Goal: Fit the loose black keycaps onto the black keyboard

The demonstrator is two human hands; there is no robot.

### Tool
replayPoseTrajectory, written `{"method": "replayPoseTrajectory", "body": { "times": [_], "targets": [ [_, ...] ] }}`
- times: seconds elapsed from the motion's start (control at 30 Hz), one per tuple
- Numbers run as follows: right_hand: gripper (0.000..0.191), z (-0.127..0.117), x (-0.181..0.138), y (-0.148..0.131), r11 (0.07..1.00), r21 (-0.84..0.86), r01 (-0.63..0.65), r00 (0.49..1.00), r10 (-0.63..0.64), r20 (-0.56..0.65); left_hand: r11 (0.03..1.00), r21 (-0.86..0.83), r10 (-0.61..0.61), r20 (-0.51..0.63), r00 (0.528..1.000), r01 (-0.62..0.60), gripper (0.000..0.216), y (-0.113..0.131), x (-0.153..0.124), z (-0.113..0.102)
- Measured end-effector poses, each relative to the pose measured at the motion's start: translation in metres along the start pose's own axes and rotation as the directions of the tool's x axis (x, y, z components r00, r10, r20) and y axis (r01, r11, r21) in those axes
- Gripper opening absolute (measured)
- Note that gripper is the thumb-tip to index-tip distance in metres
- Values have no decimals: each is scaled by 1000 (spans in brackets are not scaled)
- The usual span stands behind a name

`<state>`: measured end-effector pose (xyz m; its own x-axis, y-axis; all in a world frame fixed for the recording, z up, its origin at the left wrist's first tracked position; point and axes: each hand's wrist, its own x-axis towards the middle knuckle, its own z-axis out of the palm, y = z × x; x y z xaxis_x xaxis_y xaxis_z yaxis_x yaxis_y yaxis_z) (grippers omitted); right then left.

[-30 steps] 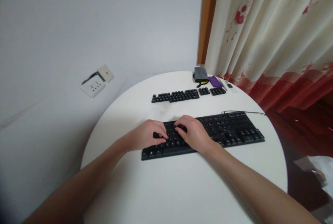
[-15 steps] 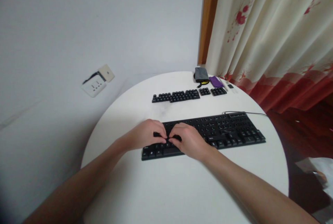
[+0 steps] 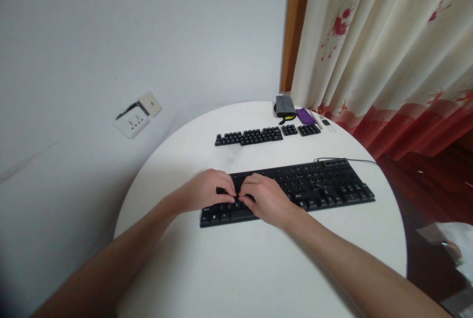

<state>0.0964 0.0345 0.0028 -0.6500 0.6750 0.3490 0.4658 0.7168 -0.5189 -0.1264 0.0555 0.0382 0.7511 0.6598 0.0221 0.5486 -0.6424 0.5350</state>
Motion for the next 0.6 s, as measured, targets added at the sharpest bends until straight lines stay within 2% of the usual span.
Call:
{"method": "replayPoseTrajectory", "body": {
  "times": [0.37, 0.6],
  "targets": [
    [13, -10, -2, -5, 999, -38, 20, 998, -18, 52, 1000, 21, -22, 49, 999, 21, 23, 16, -9, -11],
    [13, -11, -1, -6, 999, -36, -10, 997, 13, 80, 981, 192, -41, 94, 995, 22, 23, 28, -17, -15]
  ]
}}
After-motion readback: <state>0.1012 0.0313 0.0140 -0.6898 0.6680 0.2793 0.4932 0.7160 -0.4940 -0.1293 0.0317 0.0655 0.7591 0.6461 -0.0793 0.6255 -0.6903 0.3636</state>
